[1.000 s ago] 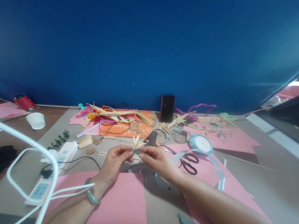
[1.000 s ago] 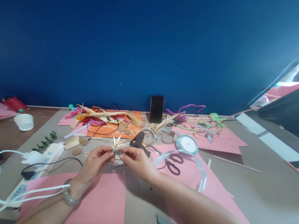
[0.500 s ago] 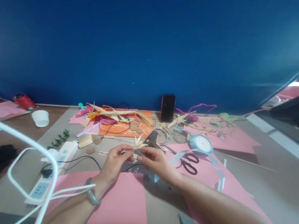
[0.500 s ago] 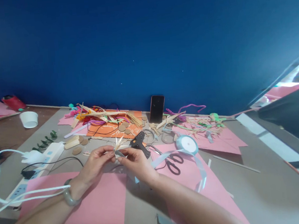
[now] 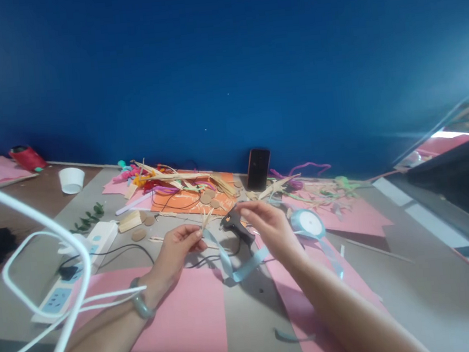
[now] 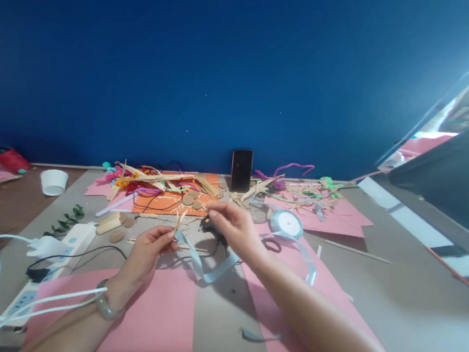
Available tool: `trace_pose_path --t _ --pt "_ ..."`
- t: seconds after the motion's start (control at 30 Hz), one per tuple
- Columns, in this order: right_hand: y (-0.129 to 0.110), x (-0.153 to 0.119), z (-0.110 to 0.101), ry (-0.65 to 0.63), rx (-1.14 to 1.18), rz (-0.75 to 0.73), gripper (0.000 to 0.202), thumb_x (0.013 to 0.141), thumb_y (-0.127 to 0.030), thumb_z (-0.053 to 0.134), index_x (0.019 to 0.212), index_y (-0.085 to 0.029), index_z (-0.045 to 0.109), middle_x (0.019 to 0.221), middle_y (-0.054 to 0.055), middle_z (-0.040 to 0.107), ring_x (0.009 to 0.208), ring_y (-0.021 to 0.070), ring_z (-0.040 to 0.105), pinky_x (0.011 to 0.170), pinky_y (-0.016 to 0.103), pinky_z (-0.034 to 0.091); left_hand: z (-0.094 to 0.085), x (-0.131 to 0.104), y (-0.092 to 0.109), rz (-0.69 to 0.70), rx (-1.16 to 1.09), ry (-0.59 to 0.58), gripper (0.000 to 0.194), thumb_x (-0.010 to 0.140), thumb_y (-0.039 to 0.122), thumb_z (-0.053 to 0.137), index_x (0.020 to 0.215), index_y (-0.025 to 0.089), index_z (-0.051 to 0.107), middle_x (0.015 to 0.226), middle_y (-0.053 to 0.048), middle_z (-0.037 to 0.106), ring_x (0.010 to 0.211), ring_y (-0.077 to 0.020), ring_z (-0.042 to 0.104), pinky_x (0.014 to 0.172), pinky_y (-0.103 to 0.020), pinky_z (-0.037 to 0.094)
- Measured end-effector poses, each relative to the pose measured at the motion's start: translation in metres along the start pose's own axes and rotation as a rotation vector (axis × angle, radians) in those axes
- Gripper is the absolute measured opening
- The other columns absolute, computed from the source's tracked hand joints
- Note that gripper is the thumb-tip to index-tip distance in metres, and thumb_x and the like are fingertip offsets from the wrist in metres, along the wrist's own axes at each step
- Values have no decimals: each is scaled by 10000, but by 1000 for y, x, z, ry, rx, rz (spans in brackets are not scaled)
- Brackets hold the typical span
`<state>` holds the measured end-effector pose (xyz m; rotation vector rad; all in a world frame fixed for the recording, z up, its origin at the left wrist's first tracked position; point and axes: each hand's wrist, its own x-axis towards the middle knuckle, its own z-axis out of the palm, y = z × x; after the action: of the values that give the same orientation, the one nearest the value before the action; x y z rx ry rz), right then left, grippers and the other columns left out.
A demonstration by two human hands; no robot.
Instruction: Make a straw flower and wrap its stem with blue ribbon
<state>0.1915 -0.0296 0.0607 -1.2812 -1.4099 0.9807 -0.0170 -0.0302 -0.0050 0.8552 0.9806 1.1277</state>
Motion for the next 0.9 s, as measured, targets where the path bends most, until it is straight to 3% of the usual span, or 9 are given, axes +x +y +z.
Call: trace_pose_path --t 0.13,0.2,0.33,0.47,0.57,0.7,0.9 --pt "-17 11 -26 150 -136 -89 239 814 -367 613 958 -182 660 944 68 703 906 208 632 859 362 461 -1 2 -3 -30 -27 28 288 640 318 775 820 132 650 583 -21 675 547 -130 627 608 -246 495" --pt "-21 17 -35 115 -291 -86 233 810 -351 605 942 -171 670 912 71 707 857 202 635 810 343 465 -1 3 -4 -33 -28 36 308 627 322 780 827 130 646 586 -20 677 538 -128 626 597 -246 493" --pt "-17 28 -43 -78 -652 -55 190 809 -306 571 865 -169 691 859 59 712 779 184 628 728 295 454 -2 5 -5 -41 -28 44 325 624 329 778 834 128 634 573 -16 673 521 -122 621 572 -229 480" --pt "3 29 -28 -258 -999 21 159 814 -291 550 827 -186 670 837 50 706 756 179 627 638 252 406 -3 6 -5 -35 -35 38 322 628 330 776 828 121 634 583 -23 680 537 -120 628 580 -218 485" --pt "20 25 -10 -317 -1239 43 213 781 -373 595 905 -202 622 875 56 696 800 216 635 629 264 381 -4 7 -6 -30 -48 33 313 638 325 772 834 118 642 619 -34 695 562 -119 637 610 -220 499" --pt "33 20 5 -309 -1308 53 302 771 -289 585 1046 -174 535 870 87 683 834 256 640 663 292 373 -3 8 -6 -26 -91 32 301 630 306 776 824 117 645 632 -36 700 582 -128 647 641 -240 516" --pt "32 21 10 -288 -1336 123 409 729 -161 559 1124 -147 458 920 121 673 856 284 644 663 308 381 1 3 1 -18 -124 16 220 657 249 736 801 117 634 658 -47 708 626 -135 660 689 -253 521"
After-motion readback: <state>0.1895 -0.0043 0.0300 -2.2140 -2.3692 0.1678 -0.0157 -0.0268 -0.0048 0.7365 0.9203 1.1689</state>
